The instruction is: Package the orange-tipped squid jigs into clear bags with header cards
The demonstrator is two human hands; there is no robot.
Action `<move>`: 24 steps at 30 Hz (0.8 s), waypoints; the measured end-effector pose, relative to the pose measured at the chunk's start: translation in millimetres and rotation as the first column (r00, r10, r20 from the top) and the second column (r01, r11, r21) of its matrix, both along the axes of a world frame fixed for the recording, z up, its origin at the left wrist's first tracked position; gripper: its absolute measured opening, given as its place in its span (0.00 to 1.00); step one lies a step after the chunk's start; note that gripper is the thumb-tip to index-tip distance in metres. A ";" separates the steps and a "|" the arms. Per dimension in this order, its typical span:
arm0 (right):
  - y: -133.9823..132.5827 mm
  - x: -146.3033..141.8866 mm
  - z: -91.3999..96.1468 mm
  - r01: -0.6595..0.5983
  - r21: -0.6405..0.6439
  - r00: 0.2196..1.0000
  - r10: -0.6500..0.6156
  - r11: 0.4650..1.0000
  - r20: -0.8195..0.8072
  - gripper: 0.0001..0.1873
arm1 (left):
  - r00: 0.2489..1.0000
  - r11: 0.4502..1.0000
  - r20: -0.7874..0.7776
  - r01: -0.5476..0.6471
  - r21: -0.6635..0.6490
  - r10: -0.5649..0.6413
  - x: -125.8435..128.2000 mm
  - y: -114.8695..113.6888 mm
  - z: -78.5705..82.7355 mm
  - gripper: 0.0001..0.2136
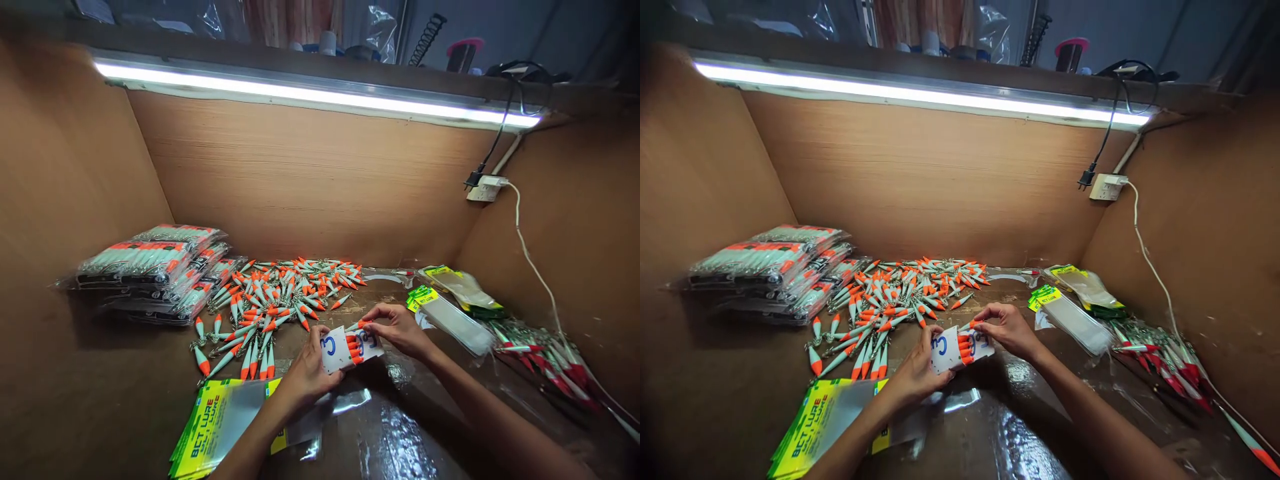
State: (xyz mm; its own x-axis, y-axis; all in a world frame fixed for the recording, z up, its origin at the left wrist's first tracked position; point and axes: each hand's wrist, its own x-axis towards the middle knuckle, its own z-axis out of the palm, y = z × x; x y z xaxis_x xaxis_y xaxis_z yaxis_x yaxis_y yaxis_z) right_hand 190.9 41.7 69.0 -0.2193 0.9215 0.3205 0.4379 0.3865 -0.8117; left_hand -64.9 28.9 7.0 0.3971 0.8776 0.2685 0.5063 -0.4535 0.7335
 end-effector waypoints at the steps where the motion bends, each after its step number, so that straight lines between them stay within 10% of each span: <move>1: 2.7 0.0 -1.5 0.006 0.018 0.999 -0.007 1.000 0.041 0.13 | 1.000 1.000 0.003 -0.006 0.000 0.006 -0.1 1.0 -1.5 0.33; 7: 18.3 6.6 -21.1 0.079 0.042 0.982 -0.085 0.996 0.166 0.12 | 0.999 0.999 -0.011 0.034 0.008 -0.034 -2.3 4.0 -4.7 0.35; 24: 18.6 -15.7 -70.8 -0.209 0.116 0.922 0.156 0.971 0.355 0.08 | 0.907 0.983 -0.405 0.161 0.085 -0.113 -4.4 -4.8 -12.0 0.38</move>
State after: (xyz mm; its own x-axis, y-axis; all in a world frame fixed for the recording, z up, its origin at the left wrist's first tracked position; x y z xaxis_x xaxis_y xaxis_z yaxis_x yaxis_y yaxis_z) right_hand 175.2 60.4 -1.8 -0.4996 0.8022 0.3269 0.5876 0.5911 -0.5526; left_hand -69.3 24.0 -5.0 0.6058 0.7798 0.1579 0.6715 -0.6075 0.4243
